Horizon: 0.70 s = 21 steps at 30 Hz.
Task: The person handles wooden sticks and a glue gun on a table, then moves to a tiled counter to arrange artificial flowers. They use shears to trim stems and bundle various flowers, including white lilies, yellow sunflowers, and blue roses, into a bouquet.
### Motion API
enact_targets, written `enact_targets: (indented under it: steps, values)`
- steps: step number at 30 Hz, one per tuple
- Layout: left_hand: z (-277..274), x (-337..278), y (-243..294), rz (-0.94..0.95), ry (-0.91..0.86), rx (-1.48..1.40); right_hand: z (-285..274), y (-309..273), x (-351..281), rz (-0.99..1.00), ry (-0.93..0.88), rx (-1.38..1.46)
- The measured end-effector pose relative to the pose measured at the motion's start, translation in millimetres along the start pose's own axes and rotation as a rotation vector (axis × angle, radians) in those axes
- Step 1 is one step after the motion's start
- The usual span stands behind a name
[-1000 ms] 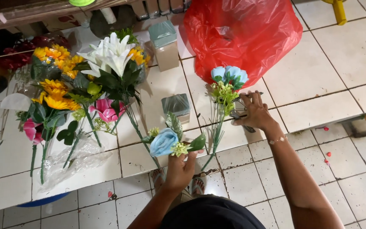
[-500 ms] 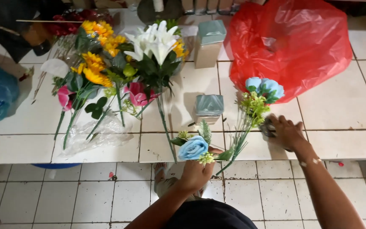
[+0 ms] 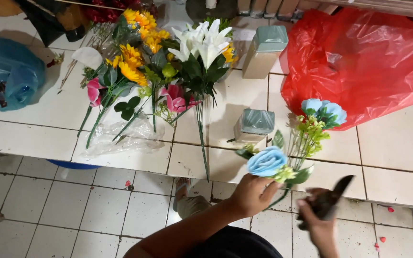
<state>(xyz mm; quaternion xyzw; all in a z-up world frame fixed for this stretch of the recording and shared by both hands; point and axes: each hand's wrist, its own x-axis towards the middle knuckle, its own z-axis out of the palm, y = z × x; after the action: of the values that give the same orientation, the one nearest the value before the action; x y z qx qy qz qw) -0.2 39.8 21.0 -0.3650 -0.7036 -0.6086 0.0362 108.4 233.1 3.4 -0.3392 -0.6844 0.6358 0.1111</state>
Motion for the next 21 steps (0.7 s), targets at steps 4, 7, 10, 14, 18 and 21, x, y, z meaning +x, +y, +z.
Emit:
enact_targets:
  steps: [4, 7, 10, 14, 18, 21]
  values:
    - [18, 6, 2, 0.059, 0.004, -0.02, 37, 12, -5, -0.068, 0.074, -0.121]
    - [9, 3, 0, 0.048, -0.017, 0.006, 40, 12, 0, -0.141, 0.155, -0.128]
    - [-26, -2, -9, -0.06, 0.024, 0.23, 39, 1, 4, -0.22, 0.112, -0.029]
    - [-80, -9, -81, -0.397, 0.292, 0.756, 36, 4, 19, -0.355, 0.056, 0.192]
    - [-115, -4, -94, -0.68, 0.339, 0.7, 42, 1, 28, -0.389, 0.086, 0.1]
    - [-120, -12, -104, -0.819, 0.44, 0.038, 40, -1, 31, -0.392, 0.093, 0.166]
